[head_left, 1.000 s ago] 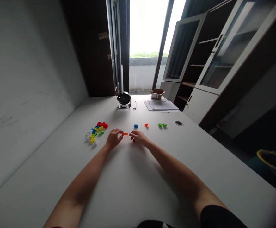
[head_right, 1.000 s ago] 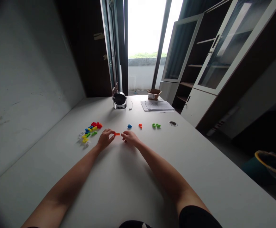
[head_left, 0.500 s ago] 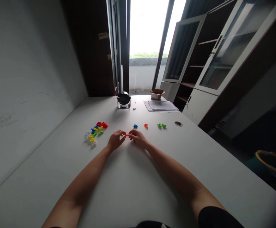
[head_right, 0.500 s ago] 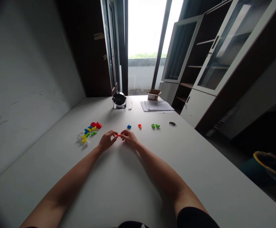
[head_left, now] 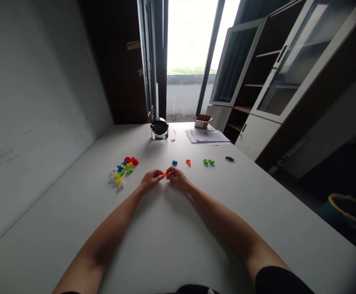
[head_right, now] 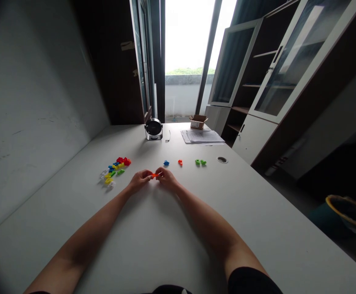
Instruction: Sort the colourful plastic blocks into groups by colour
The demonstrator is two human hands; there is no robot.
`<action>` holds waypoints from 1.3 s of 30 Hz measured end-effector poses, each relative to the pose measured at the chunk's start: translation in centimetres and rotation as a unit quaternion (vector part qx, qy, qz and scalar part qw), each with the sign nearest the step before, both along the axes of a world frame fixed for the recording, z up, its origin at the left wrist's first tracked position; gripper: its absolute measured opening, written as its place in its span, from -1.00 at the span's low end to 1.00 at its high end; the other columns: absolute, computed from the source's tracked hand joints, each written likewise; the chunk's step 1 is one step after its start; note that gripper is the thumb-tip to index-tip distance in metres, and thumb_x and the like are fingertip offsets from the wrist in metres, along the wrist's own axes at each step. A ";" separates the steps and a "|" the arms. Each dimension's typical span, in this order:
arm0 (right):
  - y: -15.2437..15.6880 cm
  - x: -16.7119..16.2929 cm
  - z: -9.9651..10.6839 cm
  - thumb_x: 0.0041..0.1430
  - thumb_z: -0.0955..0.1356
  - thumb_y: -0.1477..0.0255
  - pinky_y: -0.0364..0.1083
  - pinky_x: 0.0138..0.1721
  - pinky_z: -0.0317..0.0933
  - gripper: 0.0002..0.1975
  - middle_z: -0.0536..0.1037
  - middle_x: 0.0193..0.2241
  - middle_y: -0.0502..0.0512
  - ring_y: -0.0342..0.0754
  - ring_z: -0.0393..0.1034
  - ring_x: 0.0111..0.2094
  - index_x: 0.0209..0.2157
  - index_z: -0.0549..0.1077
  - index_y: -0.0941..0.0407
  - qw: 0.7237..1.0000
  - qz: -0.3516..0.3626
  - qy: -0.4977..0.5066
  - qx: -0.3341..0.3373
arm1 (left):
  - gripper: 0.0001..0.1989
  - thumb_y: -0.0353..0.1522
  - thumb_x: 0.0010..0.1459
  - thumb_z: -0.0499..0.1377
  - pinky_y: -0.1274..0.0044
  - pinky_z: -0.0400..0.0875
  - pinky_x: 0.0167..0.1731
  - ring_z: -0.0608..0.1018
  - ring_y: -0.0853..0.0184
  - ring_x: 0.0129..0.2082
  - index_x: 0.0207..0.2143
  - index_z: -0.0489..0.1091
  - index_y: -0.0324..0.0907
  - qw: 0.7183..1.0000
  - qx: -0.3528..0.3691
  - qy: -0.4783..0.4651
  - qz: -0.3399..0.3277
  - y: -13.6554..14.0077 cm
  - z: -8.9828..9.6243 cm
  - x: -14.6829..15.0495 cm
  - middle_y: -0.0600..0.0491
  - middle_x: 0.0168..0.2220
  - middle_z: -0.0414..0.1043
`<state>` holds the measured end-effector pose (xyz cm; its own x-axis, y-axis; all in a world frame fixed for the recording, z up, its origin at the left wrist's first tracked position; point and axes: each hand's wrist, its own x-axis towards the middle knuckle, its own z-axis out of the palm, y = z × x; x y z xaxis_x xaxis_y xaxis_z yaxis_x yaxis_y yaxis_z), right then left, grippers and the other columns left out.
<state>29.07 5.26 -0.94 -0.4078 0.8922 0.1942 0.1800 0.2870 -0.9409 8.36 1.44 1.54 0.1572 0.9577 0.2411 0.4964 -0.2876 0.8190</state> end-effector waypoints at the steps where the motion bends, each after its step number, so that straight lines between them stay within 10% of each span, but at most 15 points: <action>1: 0.0 0.0 0.0 0.05 0.41 0.34 -0.15 -0.42 0.17 -0.82 0.51 -0.46 -0.03 -0.12 0.33 -0.46 -0.28 0.45 0.08 1.000 0.000 -0.001 0.007 | -0.75 -0.20 0.14 0.26 0.52 0.43 -0.32 0.56 0.29 -0.36 -0.23 0.57 -0.17 1.000 0.001 -0.002 -0.001 0.0 0.0 0.0 0.03 -0.35 0.59; 16: 0.0 -0.3 -0.1 0.15 0.42 0.24 -0.13 -0.41 0.27 -0.75 0.55 -0.42 -0.01 -0.09 0.45 -0.44 -0.19 0.44 0.07 0.999 0.003 0.047 0.008 | -0.79 -0.29 0.22 0.21 0.52 0.47 -0.24 0.58 0.35 -0.32 -0.12 0.50 -0.14 0.996 0.079 -0.020 -0.018 0.7 -1.1 -0.3 0.01 -0.17 0.59; 39: -0.3 -0.2 0.3 0.10 0.42 0.29 -0.13 -0.38 0.23 -0.80 0.53 -0.41 0.00 -0.08 0.40 -0.41 -0.25 0.45 0.08 0.999 0.011 0.022 0.027 | -0.66 -0.26 0.20 0.22 0.53 0.48 -0.31 0.59 0.36 -0.35 0.00 0.48 -0.17 0.997 0.002 -0.065 -0.044 1.0 -1.8 -0.4 -0.01 -0.25 0.61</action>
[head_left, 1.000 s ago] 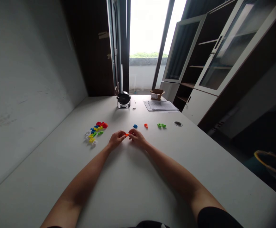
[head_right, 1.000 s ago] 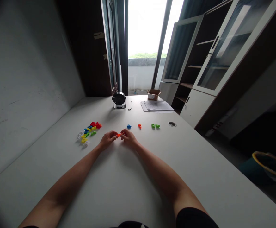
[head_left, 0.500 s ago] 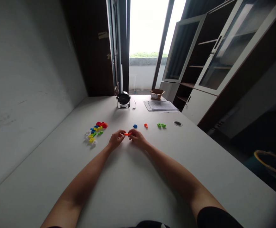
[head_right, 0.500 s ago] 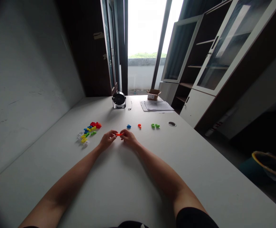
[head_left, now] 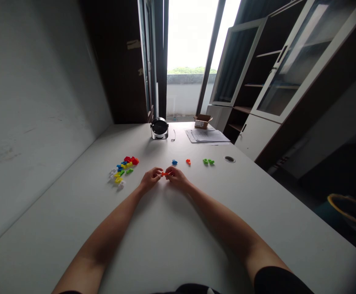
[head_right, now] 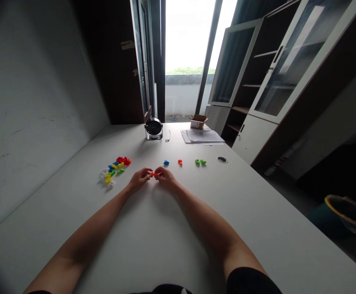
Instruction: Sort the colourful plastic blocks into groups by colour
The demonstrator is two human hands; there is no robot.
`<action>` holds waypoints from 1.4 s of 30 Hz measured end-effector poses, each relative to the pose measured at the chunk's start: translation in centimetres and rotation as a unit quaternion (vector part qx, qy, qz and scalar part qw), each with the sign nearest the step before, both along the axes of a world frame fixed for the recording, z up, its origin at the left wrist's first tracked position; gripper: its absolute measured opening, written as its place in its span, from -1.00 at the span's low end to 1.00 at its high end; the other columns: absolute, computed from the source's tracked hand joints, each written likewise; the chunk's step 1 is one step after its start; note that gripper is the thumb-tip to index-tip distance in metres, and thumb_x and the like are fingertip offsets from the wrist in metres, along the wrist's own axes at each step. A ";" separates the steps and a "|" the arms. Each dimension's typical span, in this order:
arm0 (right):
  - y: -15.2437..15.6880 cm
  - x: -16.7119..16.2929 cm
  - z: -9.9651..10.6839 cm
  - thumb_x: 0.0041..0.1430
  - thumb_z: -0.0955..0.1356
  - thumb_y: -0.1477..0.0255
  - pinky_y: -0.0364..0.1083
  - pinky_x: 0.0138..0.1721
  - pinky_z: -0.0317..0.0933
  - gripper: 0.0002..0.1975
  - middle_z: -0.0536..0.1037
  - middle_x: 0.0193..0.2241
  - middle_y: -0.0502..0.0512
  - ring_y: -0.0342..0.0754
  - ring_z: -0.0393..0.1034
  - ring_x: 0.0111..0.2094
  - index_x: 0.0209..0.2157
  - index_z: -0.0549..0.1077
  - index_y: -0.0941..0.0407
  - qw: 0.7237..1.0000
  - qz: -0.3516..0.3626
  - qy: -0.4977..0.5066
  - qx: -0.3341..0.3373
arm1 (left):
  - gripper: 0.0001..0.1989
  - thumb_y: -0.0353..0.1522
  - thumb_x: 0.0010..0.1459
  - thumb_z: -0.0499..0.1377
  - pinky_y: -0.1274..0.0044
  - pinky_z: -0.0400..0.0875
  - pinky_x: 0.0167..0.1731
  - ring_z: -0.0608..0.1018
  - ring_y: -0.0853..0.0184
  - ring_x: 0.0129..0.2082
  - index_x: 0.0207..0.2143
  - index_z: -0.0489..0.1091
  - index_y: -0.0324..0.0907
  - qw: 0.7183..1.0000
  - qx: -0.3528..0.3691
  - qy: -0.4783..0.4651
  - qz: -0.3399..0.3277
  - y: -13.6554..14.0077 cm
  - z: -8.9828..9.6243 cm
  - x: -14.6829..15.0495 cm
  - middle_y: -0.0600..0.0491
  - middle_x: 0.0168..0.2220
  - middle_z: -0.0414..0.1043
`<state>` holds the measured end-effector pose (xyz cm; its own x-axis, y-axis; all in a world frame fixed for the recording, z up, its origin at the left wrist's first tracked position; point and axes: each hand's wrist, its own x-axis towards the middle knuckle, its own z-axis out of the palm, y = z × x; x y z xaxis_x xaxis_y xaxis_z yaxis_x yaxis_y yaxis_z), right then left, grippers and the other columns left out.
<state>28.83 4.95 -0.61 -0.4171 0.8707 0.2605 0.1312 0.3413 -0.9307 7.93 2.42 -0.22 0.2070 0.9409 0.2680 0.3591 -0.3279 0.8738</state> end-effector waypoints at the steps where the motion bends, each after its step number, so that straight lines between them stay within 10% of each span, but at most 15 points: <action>1: 0.0 0.0 0.1 0.12 0.42 0.27 -0.12 -0.38 0.24 -0.78 0.54 -0.41 0.01 -0.08 0.41 -0.40 -0.25 0.45 0.08 1.000 0.000 -0.004 -0.003 | -0.66 -0.26 0.19 0.22 0.54 0.47 -0.31 0.59 0.36 -0.36 0.00 0.48 -0.18 1.000 0.002 0.003 0.004 0.0 0.0 0.0 0.00 -0.24 0.60; 11: -0.1 -0.3 0.0 0.16 0.41 0.16 -0.11 -0.37 0.26 -0.73 0.55 -0.37 0.02 -0.07 0.41 -0.41 -0.23 0.45 0.06 1.000 -0.022 -0.009 0.003 | -0.70 -0.29 0.17 0.23 0.56 0.46 -0.35 0.56 0.39 -0.38 -0.04 0.50 -0.15 1.000 0.022 0.012 0.016 -0.3 0.5 0.0 0.01 -0.20 0.59; 24: 2.4 4.1 0.9 0.28 0.28 0.36 -0.05 -0.18 0.22 -0.90 0.50 -0.30 0.12 0.00 0.35 -0.29 -0.32 0.37 0.07 0.925 -0.279 -0.149 0.209 | -0.72 -0.35 0.16 0.17 0.54 0.47 -0.31 0.57 0.37 -0.35 -0.08 0.51 -0.18 1.000 0.006 0.008 0.021 0.4 -0.3 -0.2 0.00 -0.23 0.58; 34: 5.6 10.2 -0.7 0.26 0.29 0.38 -0.02 -0.15 0.09 -0.89 0.52 -0.28 0.24 0.08 0.32 -0.25 -0.28 0.42 0.12 0.806 -0.446 -0.360 0.145 | -0.77 -0.31 0.15 0.20 0.51 0.48 -0.31 0.59 0.28 -0.35 -0.16 0.57 -0.14 0.998 0.002 0.043 0.048 -0.5 0.9 0.2 0.04 -0.35 0.59; 42: 6.3 10.0 -1.9 0.28 0.32 0.39 -0.01 -0.09 0.08 -0.88 0.54 -0.24 0.25 0.09 0.34 -0.17 -0.29 0.47 0.12 0.815 -0.410 -0.391 0.124 | -0.77 -0.30 0.13 0.20 0.50 0.47 -0.31 0.58 0.27 -0.35 -0.18 0.58 -0.14 0.997 0.005 0.061 0.047 -0.8 1.5 0.3 0.04 -0.38 0.58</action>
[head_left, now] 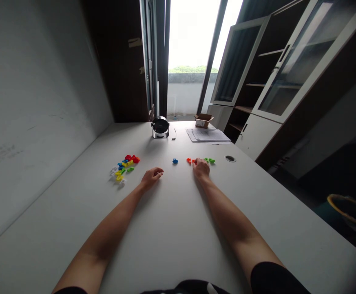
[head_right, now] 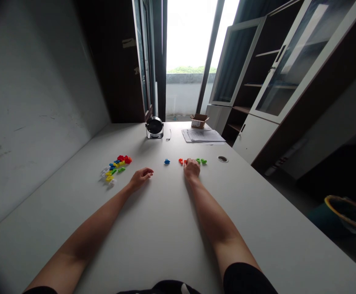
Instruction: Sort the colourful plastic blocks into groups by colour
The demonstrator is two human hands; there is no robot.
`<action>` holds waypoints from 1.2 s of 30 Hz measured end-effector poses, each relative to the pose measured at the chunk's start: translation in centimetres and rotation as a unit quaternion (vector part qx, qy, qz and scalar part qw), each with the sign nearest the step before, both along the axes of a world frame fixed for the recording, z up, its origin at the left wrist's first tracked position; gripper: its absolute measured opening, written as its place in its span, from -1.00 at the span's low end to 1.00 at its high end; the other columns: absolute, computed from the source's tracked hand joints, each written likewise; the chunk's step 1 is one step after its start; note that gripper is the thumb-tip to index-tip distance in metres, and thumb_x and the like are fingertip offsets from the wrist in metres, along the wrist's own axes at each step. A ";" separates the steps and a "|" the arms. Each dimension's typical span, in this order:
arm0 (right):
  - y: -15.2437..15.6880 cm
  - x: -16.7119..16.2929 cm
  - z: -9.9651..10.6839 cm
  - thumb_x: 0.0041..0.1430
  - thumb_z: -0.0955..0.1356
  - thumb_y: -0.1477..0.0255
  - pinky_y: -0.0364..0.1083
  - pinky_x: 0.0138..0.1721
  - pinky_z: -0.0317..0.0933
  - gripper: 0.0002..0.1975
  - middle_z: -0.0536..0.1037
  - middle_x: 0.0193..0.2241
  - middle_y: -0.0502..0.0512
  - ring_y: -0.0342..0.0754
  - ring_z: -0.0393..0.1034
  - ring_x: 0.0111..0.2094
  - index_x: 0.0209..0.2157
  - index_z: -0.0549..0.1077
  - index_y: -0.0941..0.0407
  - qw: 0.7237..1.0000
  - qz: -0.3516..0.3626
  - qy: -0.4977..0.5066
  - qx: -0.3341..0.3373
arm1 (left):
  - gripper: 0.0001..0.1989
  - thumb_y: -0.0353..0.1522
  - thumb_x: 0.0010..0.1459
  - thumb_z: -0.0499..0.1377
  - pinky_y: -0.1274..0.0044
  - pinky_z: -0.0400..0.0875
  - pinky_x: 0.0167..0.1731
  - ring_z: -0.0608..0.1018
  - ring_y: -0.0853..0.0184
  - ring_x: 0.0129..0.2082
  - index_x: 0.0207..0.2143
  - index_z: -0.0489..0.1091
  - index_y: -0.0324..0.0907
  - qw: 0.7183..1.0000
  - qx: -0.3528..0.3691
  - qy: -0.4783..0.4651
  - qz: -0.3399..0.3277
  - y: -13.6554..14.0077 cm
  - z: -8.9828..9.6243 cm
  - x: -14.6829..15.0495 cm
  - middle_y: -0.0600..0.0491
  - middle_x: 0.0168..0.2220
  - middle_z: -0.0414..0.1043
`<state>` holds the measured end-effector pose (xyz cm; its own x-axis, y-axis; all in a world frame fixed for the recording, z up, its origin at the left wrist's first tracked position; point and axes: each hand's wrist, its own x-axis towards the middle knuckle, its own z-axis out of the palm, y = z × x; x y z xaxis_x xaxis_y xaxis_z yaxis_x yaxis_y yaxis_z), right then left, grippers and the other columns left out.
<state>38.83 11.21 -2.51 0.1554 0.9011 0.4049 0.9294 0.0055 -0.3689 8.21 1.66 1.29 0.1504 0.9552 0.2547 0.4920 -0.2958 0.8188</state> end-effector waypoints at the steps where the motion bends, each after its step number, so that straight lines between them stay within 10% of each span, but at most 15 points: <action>1: 0.0 0.0 0.0 0.28 0.32 0.39 0.00 -0.07 0.07 -0.88 0.54 -0.22 0.24 0.10 0.33 -0.14 -0.29 0.48 0.12 1.000 0.004 0.002 -0.001 | -0.76 -0.30 0.14 0.20 0.50 0.47 -0.31 0.58 0.27 -0.34 -0.18 0.58 -0.14 1.000 -0.001 0.002 0.000 0.0 0.0 0.0 0.04 -0.38 0.58; 23: 1.0 0.0 -0.7 0.23 0.30 0.45 -0.02 -0.10 0.12 -0.81 0.59 -0.25 0.15 0.08 0.40 -0.15 -0.15 0.50 0.08 0.995 0.043 0.084 -0.021 | -0.80 -0.33 0.18 0.17 0.46 0.46 -0.22 0.57 0.25 -0.29 -0.21 0.59 -0.12 0.998 0.025 0.046 0.016 0.4 -0.5 -0.3 0.02 -0.29 0.60; 30: 0.8 -0.2 -0.8 0.21 0.29 0.40 -0.02 -0.06 0.19 -0.83 0.57 -0.22 0.16 0.08 0.38 -0.12 -0.23 0.50 0.10 0.989 0.057 0.129 0.047 | -0.83 -0.37 0.23 0.14 0.20 0.08 0.26 0.39 0.07 0.08 -0.25 0.54 -0.12 0.944 0.102 0.227 0.217 1.5 -1.5 -3.2 -0.09 -0.08 0.53; 36: 0.1 -1.1 -0.2 0.23 0.28 0.41 0.00 -0.04 0.20 -0.85 0.56 -0.26 0.15 0.07 0.38 -0.17 -0.29 0.49 0.09 0.981 0.107 0.132 0.089 | -0.84 -0.39 0.17 0.17 0.09 -0.02 0.29 0.28 -0.01 0.22 -0.21 0.52 -0.16 0.911 0.079 0.258 0.312 2.3 -2.6 -5.0 -0.16 0.09 0.41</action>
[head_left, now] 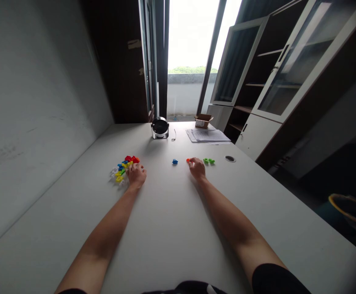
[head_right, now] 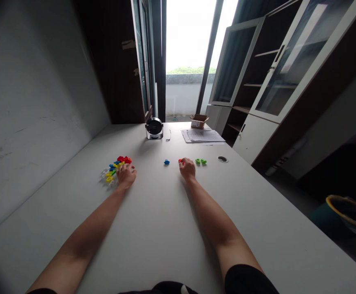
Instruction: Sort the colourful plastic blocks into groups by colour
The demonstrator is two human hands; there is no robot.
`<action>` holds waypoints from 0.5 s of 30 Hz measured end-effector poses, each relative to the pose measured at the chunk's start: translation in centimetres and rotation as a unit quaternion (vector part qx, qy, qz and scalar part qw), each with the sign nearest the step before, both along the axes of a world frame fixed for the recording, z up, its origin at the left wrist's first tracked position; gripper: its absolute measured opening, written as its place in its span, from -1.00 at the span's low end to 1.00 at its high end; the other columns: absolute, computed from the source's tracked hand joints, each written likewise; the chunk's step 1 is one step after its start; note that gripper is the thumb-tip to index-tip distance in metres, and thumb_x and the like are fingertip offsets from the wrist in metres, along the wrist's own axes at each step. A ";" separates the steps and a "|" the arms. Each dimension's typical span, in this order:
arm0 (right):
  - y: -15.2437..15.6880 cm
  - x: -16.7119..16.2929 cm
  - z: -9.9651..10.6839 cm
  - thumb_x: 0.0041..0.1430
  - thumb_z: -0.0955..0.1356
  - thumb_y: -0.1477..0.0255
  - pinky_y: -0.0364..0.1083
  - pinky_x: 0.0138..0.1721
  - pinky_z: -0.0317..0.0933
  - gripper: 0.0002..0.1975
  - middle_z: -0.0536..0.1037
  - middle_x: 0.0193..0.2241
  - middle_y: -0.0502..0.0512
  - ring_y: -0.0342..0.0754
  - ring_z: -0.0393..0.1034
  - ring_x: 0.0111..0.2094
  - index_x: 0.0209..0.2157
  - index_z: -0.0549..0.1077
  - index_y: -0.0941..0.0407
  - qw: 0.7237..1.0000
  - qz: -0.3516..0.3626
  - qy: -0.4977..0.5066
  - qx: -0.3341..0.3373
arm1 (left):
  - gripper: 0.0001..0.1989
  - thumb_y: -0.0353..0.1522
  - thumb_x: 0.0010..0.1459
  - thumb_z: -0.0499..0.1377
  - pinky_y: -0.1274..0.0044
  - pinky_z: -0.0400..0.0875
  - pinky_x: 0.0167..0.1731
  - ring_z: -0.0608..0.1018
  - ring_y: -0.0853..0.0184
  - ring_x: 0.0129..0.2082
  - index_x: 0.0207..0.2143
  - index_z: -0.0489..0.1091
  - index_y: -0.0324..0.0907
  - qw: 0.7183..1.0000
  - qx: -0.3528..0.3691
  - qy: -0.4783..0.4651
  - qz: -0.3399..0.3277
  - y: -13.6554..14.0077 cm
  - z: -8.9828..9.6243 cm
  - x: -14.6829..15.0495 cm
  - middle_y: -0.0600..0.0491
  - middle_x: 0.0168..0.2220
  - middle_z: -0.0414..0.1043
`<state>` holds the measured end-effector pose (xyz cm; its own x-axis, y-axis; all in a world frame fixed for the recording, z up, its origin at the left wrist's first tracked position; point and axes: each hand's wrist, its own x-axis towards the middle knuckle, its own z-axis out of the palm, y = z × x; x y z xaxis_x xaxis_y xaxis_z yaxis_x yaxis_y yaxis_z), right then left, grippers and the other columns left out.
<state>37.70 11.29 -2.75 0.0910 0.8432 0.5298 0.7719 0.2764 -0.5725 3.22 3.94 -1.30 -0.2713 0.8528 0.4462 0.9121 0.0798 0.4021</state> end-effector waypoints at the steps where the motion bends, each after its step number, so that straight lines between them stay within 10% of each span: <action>1: -0.2 -0.2 0.2 0.22 0.28 0.42 0.00 -0.05 0.21 -0.86 0.56 -0.27 0.14 0.06 0.38 -0.19 -0.30 0.49 0.09 1.000 0.009 0.000 0.003 | -0.84 -0.40 0.16 0.17 0.13 0.04 0.28 0.31 0.01 0.20 -0.21 0.51 -0.16 1.000 -0.007 -0.005 -0.016 0.1 -0.1 0.0 -0.17 0.09 0.41; 8: -1.7 -2.1 1.0 0.20 0.28 0.50 -0.07 -0.18 0.25 -0.84 0.58 -0.32 0.07 -0.01 0.43 -0.31 -0.27 0.50 0.07 0.994 0.105 -0.004 -0.004 | -0.70 -0.49 0.13 0.12 0.33 0.25 0.23 0.41 0.11 0.16 -0.10 0.50 -0.15 0.979 -0.005 -0.029 -0.203 0.2 -0.2 1.5 -0.11 0.14 0.40; 15: -3.0 -3.7 1.4 0.29 0.28 0.45 -0.12 -0.28 0.22 -0.84 0.58 -0.37 0.02 -0.07 0.41 -0.39 -0.26 0.51 0.05 0.979 0.200 -0.047 -0.006 | -0.72 -0.41 0.20 0.13 0.28 0.33 0.11 0.49 0.08 0.02 -0.06 0.52 -0.16 0.969 -0.048 -0.023 -0.240 -0.1 0.0 1.7 -0.10 -0.02 0.52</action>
